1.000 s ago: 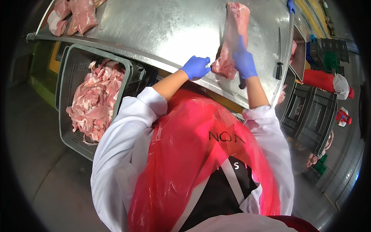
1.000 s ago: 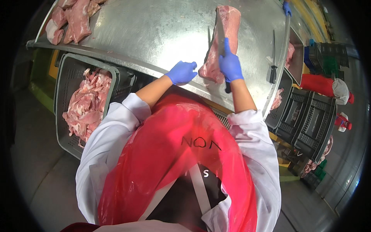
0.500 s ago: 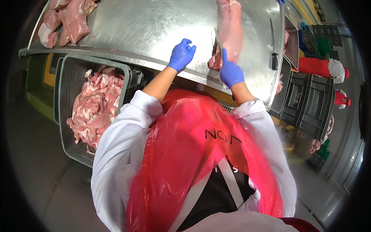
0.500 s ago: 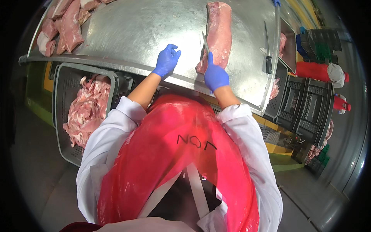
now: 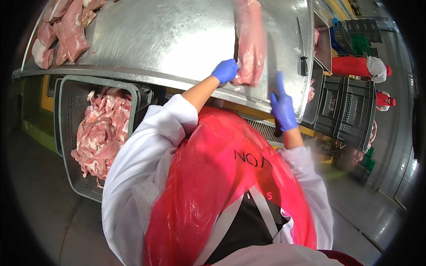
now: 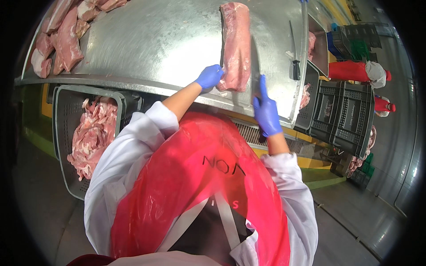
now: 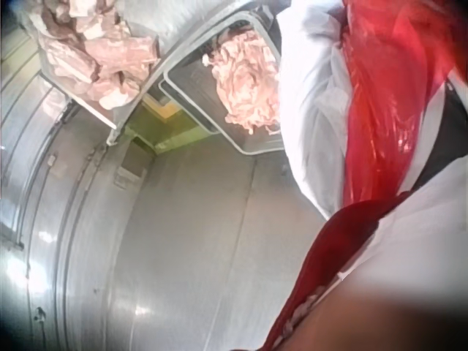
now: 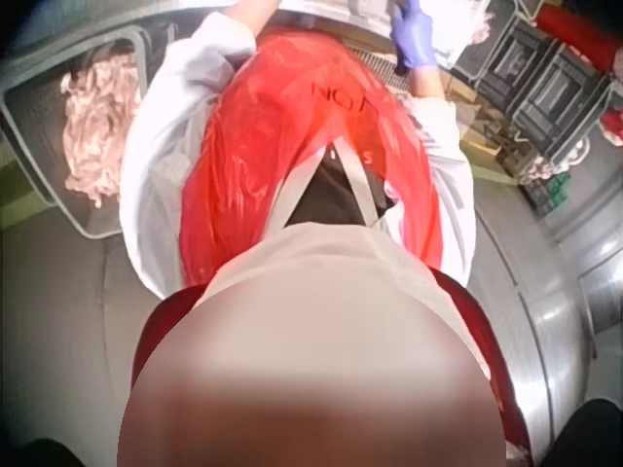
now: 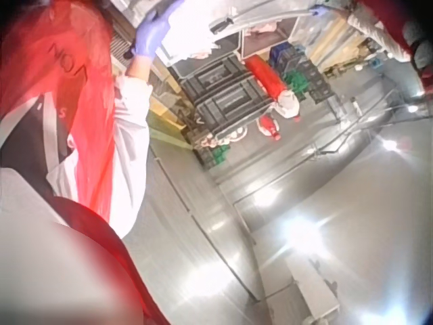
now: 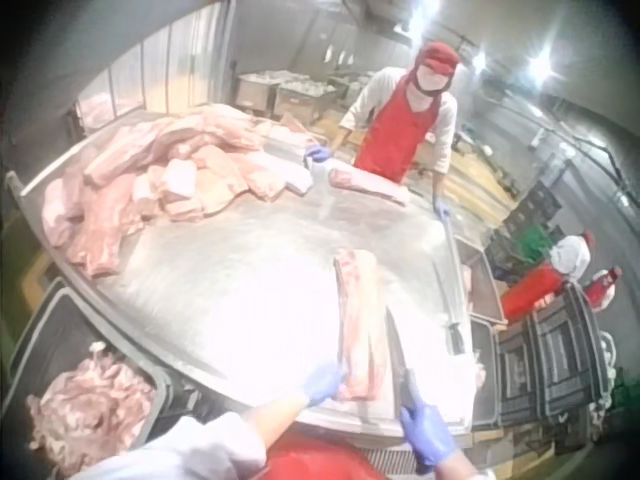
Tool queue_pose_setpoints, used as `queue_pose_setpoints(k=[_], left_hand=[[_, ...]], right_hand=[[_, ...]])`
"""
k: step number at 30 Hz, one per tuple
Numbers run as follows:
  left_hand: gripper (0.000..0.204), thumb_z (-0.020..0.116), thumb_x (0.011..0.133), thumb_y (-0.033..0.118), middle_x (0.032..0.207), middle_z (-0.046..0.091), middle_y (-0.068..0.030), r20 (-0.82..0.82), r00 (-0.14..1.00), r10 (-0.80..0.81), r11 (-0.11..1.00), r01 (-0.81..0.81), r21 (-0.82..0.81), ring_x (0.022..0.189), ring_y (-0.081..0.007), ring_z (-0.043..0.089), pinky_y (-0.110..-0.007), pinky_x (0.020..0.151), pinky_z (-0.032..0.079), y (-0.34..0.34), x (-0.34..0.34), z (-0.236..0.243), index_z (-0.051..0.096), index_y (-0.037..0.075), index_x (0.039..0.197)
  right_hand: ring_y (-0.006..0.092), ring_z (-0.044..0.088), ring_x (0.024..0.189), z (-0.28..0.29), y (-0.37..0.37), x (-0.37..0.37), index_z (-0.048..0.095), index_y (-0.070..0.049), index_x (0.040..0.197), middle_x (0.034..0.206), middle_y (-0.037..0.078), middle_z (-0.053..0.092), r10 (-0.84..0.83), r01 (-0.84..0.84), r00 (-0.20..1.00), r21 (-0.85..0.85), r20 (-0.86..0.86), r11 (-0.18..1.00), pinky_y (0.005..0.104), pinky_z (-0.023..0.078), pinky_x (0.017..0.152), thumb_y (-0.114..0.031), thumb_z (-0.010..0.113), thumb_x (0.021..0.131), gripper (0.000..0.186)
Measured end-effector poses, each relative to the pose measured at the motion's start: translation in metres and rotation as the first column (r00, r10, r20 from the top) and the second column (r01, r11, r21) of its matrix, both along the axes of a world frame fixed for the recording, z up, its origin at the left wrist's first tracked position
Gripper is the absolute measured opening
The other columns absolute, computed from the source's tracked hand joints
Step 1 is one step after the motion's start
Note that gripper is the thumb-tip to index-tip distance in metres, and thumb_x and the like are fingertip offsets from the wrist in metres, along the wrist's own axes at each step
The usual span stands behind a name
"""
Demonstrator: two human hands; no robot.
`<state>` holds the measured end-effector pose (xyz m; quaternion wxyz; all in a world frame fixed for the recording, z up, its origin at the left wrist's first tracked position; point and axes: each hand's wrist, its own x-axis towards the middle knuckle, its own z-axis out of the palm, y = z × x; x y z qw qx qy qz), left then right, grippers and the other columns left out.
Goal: The person uses a knife to trim fat and separate lean meat from large cuts of pork on a stainless steel table. The person repeatedly slices the meat, removes fat layers, and places the trimmed pieces into a nearby basket.
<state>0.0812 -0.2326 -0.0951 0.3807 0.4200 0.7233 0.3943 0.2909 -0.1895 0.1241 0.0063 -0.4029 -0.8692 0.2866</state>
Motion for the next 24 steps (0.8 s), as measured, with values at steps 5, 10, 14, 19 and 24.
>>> queue_pose_setpoints(k=[5,10,14,19,24], left_hand=[[0.033,0.05,0.097,0.026,0.094,0.068,-0.0245,-0.008,1.0,-0.008,0.999,0.008,0.038,0.089,-0.0381,0.067,-0.045,0.08,0.051,-0.019,0.004,0.029,0.066,-0.002,0.098],[0.031,0.046,0.1,0.022,0.096,0.067,-0.0225,-0.332,0.937,-0.112,0.983,0.153,0.099,0.089,-0.0404,0.066,-0.048,0.082,0.051,-0.027,-0.003,0.016,0.066,-0.001,0.098],[0.028,0.047,0.099,0.022,0.101,0.066,-0.0192,-0.246,0.968,-0.057,0.982,0.099,0.162,0.092,-0.0394,0.065,-0.047,0.082,0.052,-0.038,0.005,0.024,0.069,0.006,0.103],[0.028,0.043,0.103,0.022,0.095,0.065,-0.0224,-0.235,0.968,-0.086,0.992,0.106,0.075,0.092,-0.0424,0.064,-0.049,0.08,0.05,-0.049,-0.005,0.021,0.063,0.002,0.098],[0.027,0.046,0.1,0.023,0.088,0.066,-0.0259,-0.251,0.968,-0.013,0.99,0.048,0.133,0.086,-0.0459,0.064,-0.052,0.077,0.049,-0.08,-0.014,0.009,0.062,0.001,0.095]], right_hand=[[0.0476,0.067,0.084,-0.078,0.009,-0.073,0.007,-0.02,0.161,0.088,0.032,0.067,0.183,-0.23,0.941,0.144,0.283,0.962,0.0554,0.051,0.074,-0.009,0.048,0.092,0.081],[0.0452,0.069,0.081,-0.053,-0.036,-0.033,0.006,-0.019,0.162,0.09,0.031,0.068,0.228,-0.268,0.852,0.02,0.471,0.963,0.0546,0.054,0.073,-0.006,0.049,0.089,0.085],[0.0442,0.069,0.082,-0.052,-0.04,-0.02,0.004,-0.018,0.162,0.099,0.029,0.069,0.241,-0.287,0.81,0.004,0.534,0.958,0.0524,0.055,0.073,-0.008,0.05,0.09,0.085],[0.0441,0.069,0.078,-0.077,-0.035,-0.02,0.004,-0.017,0.162,0.091,0.028,0.068,0.235,-0.292,0.814,0.024,0.532,0.956,0.0545,0.055,0.07,-0.012,0.05,0.091,0.085],[0.0431,0.067,0.071,-0.021,-0.065,0.07,0.005,-0.019,0.162,0.082,0.027,0.066,0.29,-0.272,0.735,-0.125,0.612,0.954,0.0553,0.053,0.065,-0.011,0.053,0.089,0.087]])
